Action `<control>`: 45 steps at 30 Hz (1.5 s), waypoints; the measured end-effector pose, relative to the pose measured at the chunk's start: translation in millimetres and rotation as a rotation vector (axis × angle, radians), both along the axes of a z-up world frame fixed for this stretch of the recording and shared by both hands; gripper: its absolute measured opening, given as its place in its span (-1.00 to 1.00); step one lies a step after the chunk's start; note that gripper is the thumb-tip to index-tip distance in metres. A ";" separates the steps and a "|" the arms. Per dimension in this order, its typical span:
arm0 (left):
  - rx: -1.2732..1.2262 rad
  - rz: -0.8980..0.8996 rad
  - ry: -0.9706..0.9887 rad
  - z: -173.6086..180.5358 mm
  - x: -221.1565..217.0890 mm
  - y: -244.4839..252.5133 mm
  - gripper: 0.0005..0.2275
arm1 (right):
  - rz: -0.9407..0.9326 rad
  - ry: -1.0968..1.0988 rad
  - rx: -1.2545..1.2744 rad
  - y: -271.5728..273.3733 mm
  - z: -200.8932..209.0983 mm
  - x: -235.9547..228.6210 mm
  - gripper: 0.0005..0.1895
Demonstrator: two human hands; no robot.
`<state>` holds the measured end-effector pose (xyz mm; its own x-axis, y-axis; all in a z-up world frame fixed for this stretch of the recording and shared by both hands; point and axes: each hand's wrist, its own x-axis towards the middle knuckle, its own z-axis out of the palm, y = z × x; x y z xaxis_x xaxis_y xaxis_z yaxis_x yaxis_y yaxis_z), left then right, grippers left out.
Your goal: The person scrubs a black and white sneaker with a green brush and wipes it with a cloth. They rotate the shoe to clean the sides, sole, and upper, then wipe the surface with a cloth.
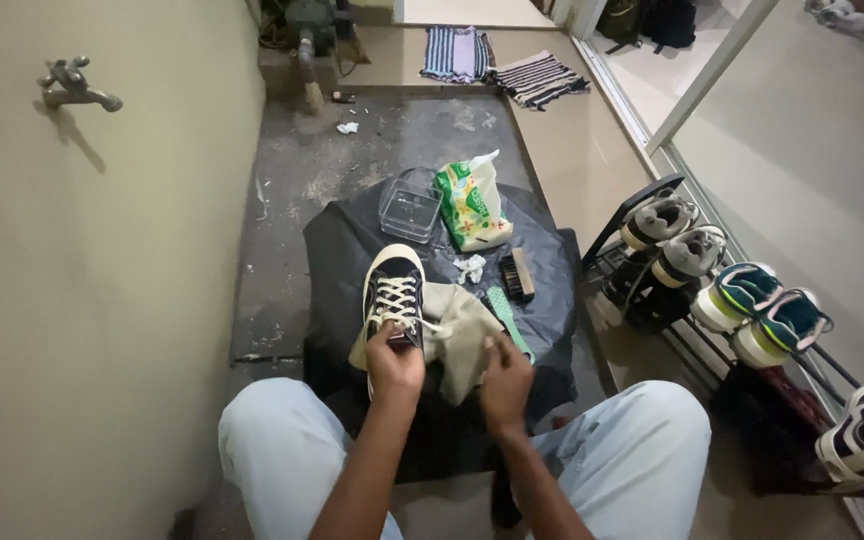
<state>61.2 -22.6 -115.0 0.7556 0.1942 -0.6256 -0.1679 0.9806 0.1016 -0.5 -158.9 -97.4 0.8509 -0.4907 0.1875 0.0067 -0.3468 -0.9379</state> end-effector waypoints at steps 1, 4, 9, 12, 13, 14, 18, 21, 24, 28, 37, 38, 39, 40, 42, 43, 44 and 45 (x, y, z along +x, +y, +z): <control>0.000 0.005 0.002 -21.5 5.4 -1.7 -0.84 | 0.005 0.002 0.000 -2.0 13.9 4.1 -0.74; 0.061 0.013 0.061 -67.5 18.6 -5.5 -0.80 | 0.003 0.062 0.140 -9.7 44.3 22.7 -0.74; 0.560 -0.281 0.116 -3.6 -12.8 2.8 -0.54 | 0.450 0.116 0.537 -30.5 48.3 64.4 -0.51; 0.845 -0.652 0.109 45.1 -37.2 7.3 -0.46 | 0.730 0.032 0.099 -40.5 40.5 70.1 -0.44; 0.845 -0.646 0.108 30.1 -33.1 15.7 -0.46 | 0.736 0.029 0.098 -43.4 30.4 69.7 -0.44; 1.152 -0.823 0.169 15.0 -29.0 24.1 -0.52 | 0.768 0.009 -0.112 -46.3 20.3 69.5 -0.39; 1.700 -1.060 0.199 46.6 -47.1 33.8 -0.59 | 0.585 -0.008 -0.458 -68.1 -7.0 50.6 -0.43; 1.781 -1.078 0.102 58.1 -50.6 37.4 -0.62 | 0.307 0.172 -0.781 -91.4 -18.3 32.9 -0.66; 2.007 -1.236 0.069 48.4 -52.4 40.8 -0.50 | 0.224 0.359 -0.930 -97.3 -25.3 27.1 -0.69; 2.175 -1.293 0.015 65.1 -61.5 34.5 -0.48 | 0.242 0.301 -0.815 -101.2 -40.1 27.6 -0.68; 2.542 -1.104 -0.106 24.2 -58.8 31.1 -0.63 | 0.239 0.283 -0.758 -80.4 14.1 17.3 -0.61; 2.543 -1.089 -0.114 21.5 -58.8 30.8 -0.63 | 0.205 0.384 -0.648 -79.6 18.0 25.5 -0.63; 2.541 -1.073 -0.119 18.6 -58.9 30.5 -0.62 | 0.173 0.483 -0.538 -78.4 22.0 34.2 -0.64; 2.537 -1.065 -0.111 24.1 -57.5 27.7 -0.62 | 0.179 0.479 -0.545 -66.9 37.9 46.5 -0.64; 2.331 -1.103 -0.077 33.5 -60.4 25.1 -0.63 | 0.200 0.545 -0.484 -40.8 65.5 64.3 -0.64; 2.329 -1.105 -0.070 26.3 -58.8 25.3 -0.63 | 0.206 0.547 -0.485 -32.4 62.4 88.3 -0.64; 2.371 -1.104 -0.083 19.4 -57.3 25.5 -0.63 | 0.298 0.435 -0.570 -23.8 59.5 112.3 -0.67; 2.417 -1.095 -0.099 13.5 -52.7 25.8 -0.61 | 0.386 0.314 -0.653 -14.8 58.2 138.8 -0.70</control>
